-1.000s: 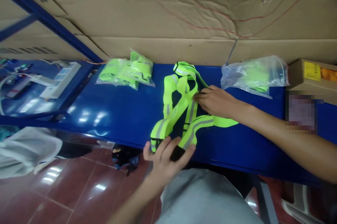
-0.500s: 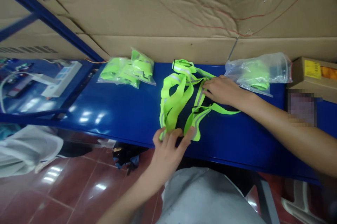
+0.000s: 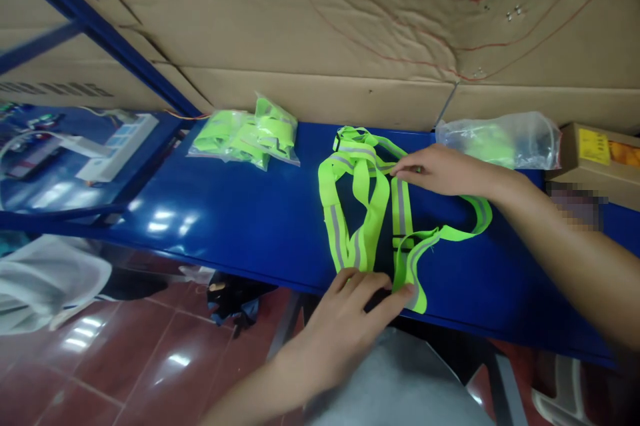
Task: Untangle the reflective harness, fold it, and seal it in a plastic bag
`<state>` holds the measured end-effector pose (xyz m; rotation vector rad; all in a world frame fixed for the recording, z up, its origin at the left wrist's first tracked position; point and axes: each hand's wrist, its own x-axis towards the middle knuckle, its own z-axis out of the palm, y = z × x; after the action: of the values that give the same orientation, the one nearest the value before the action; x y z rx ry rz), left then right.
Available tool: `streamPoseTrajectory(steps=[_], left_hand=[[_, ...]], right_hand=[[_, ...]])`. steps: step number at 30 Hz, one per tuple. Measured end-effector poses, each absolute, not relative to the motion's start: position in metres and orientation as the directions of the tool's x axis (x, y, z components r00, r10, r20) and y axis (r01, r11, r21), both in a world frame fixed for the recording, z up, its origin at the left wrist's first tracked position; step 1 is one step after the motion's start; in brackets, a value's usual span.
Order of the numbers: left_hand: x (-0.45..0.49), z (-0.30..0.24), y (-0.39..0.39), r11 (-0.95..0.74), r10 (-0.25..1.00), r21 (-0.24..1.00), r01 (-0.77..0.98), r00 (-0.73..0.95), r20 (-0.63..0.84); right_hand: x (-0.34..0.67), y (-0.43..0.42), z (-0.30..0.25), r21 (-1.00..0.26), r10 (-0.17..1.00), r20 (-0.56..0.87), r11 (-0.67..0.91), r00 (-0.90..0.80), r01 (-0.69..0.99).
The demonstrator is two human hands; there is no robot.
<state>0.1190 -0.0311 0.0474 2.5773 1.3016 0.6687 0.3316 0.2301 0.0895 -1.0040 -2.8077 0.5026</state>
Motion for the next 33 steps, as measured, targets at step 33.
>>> streamPoseTrajectory(steps=[33], left_hand=[[0.153,0.017,-0.01,-0.661,0.673,0.647,0.38,0.681,0.288]], right_hand=[[0.233,0.319,0.07,-0.174,0.914,0.065,0.405,-0.399,0.898]])
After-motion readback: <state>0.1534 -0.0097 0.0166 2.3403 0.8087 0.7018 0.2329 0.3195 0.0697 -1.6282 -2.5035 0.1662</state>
